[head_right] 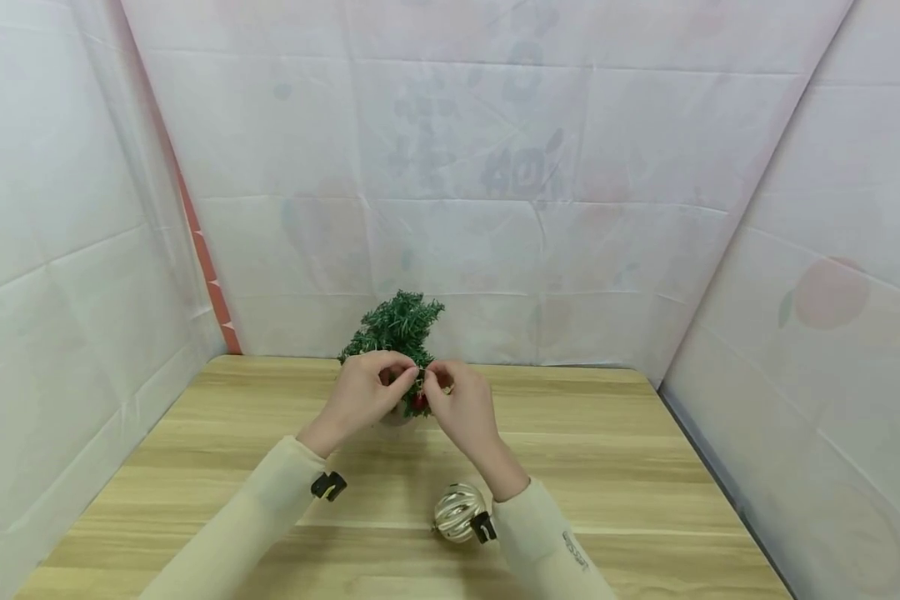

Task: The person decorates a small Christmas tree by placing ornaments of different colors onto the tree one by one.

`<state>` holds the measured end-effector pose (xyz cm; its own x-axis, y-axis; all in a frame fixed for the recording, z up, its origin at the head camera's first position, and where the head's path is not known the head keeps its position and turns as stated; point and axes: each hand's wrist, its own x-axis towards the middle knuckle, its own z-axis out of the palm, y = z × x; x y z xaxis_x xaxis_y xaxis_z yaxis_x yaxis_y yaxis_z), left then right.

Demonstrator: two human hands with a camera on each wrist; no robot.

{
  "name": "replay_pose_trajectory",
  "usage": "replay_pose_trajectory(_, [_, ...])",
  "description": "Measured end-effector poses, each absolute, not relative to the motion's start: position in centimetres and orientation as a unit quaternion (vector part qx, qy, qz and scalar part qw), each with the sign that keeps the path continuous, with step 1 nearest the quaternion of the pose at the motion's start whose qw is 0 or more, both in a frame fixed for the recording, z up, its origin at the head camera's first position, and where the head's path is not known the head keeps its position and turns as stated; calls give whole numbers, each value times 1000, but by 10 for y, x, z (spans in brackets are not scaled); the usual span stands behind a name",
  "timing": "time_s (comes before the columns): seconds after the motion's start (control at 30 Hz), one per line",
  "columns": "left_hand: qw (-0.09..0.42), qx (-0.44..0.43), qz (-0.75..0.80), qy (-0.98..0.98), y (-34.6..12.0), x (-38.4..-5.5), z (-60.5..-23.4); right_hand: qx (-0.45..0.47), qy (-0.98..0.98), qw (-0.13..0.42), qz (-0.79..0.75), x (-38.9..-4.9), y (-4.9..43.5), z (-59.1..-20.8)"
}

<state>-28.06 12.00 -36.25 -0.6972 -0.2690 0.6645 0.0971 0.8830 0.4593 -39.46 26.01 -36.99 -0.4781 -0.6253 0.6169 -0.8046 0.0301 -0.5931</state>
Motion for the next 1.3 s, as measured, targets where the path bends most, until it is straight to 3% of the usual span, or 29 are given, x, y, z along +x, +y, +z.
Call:
replay_pose_trajectory(0.67, [412, 129, -160, -888, 123, -293, -363, 511, -725, 98, 451, -405, 240, -371])
replay_pose_trajectory(1.3, [424, 146, -82, -890, 125, -298, -368, 516, -738, 115, 420, -409, 235, -375])
